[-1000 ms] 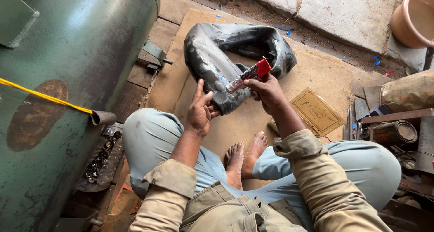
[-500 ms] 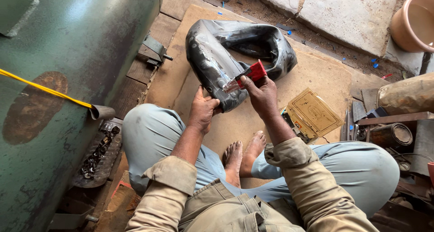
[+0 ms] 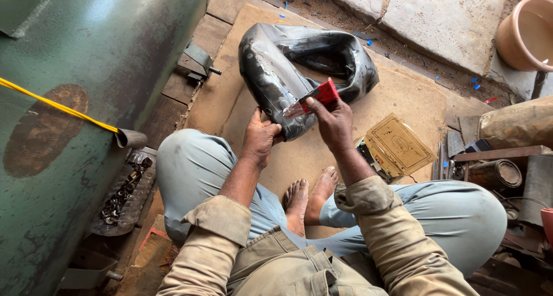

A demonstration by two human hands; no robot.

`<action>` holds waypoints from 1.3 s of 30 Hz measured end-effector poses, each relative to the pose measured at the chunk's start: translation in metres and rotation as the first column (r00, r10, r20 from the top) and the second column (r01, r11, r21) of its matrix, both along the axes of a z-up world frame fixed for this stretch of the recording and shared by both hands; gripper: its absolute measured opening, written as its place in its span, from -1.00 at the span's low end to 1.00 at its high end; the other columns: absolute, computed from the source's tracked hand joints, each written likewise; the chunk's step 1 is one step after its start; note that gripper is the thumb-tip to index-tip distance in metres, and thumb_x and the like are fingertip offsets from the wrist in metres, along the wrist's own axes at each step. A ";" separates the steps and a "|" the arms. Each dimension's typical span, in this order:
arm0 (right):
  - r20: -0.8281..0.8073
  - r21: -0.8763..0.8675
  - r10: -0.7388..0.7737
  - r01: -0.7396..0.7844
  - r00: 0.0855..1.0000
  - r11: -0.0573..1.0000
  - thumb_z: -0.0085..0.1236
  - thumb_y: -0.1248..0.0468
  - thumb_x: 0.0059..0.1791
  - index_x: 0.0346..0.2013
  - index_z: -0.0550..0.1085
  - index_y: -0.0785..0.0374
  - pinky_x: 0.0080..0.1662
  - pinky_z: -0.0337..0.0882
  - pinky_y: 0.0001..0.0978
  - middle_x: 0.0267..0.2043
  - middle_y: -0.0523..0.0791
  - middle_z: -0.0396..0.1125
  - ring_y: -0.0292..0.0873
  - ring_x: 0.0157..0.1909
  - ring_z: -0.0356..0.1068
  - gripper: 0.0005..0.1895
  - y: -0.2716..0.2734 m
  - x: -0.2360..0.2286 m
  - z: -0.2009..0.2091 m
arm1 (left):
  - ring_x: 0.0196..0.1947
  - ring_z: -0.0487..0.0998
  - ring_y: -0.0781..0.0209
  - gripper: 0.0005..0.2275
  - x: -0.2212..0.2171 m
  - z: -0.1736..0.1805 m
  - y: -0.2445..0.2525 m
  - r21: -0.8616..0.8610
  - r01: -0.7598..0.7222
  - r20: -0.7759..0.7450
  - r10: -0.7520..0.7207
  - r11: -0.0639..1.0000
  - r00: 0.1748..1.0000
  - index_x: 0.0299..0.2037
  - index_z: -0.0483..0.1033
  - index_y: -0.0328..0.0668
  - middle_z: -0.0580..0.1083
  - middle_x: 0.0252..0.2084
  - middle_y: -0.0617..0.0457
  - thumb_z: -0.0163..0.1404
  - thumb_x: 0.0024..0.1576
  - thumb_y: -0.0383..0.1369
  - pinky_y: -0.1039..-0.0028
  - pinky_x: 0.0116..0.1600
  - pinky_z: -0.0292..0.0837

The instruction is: The person sits on the floor and repairs a black rubber tire by hand. They use a red power drill to make holes, apply a substance from a tube, and insert small blue plugs into the holes using a metal tool. The person repeats this process on different sections of the tire.

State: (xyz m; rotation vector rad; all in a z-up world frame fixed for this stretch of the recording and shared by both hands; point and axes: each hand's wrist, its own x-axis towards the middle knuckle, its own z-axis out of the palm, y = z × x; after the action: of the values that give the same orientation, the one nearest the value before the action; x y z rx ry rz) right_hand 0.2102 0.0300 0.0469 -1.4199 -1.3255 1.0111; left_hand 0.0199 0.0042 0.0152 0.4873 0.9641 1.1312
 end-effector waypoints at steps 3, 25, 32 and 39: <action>-0.019 0.004 -0.019 0.019 1.000 1.000 0.30 0.10 0.01 -0.15 0.55 0.26 -0.04 0.48 -0.39 -0.23 -0.12 0.51 -0.28 -0.14 0.48 -0.71 -0.001 -0.003 -0.001 | -0.22 0.60 0.23 -0.22 0.001 0.005 0.000 -0.081 -0.005 -0.101 -0.003 0.997 0.995 0.50 -0.23 -0.17 0.55 -0.09 -0.13 -0.10 0.06 -0.65 0.35 -0.14 0.64; -0.114 0.002 0.009 -0.009 0.993 1.000 0.29 0.17 0.03 -0.15 0.56 0.30 -0.07 0.45 -0.47 -0.24 -0.16 0.52 -0.35 -0.20 0.45 -0.75 -0.003 -0.007 0.001 | -0.27 0.60 0.27 -0.26 0.001 -0.007 0.000 -0.011 -0.009 -0.009 0.009 1.000 1.000 0.48 -0.02 -0.14 0.55 -0.13 -0.04 -0.10 0.02 -0.66 0.36 -0.20 0.64; -0.195 -0.083 -0.142 0.128 0.970 0.988 0.28 0.10 0.05 -0.24 0.51 0.25 -0.24 0.32 -0.25 -0.36 -0.14 0.45 -0.22 -0.36 0.30 -0.73 0.004 0.007 0.002 | -0.26 0.60 0.27 -0.25 0.001 -0.004 0.000 -0.023 -0.002 -0.047 0.001 1.000 0.999 0.50 -0.05 -0.15 0.55 -0.13 -0.06 -0.10 0.03 -0.66 0.37 -0.20 0.64; -0.113 0.032 -0.026 0.030 0.993 0.999 0.29 0.07 0.03 -0.24 0.54 0.19 -0.18 0.45 -0.53 -0.31 -0.20 0.49 -0.41 -0.29 0.43 -0.75 -0.002 -0.003 -0.007 | -0.24 0.62 0.26 -0.24 0.004 0.000 0.001 -0.045 -0.018 -0.046 0.016 0.999 0.999 0.49 -0.10 -0.15 0.56 -0.10 -0.06 -0.09 0.02 -0.67 0.39 -0.17 0.65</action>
State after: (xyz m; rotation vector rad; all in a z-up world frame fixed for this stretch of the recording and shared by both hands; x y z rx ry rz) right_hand 0.2073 0.0283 0.0398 -1.3332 -1.2324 1.0303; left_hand 0.0236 0.0048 0.0147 0.4698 1.0330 1.1152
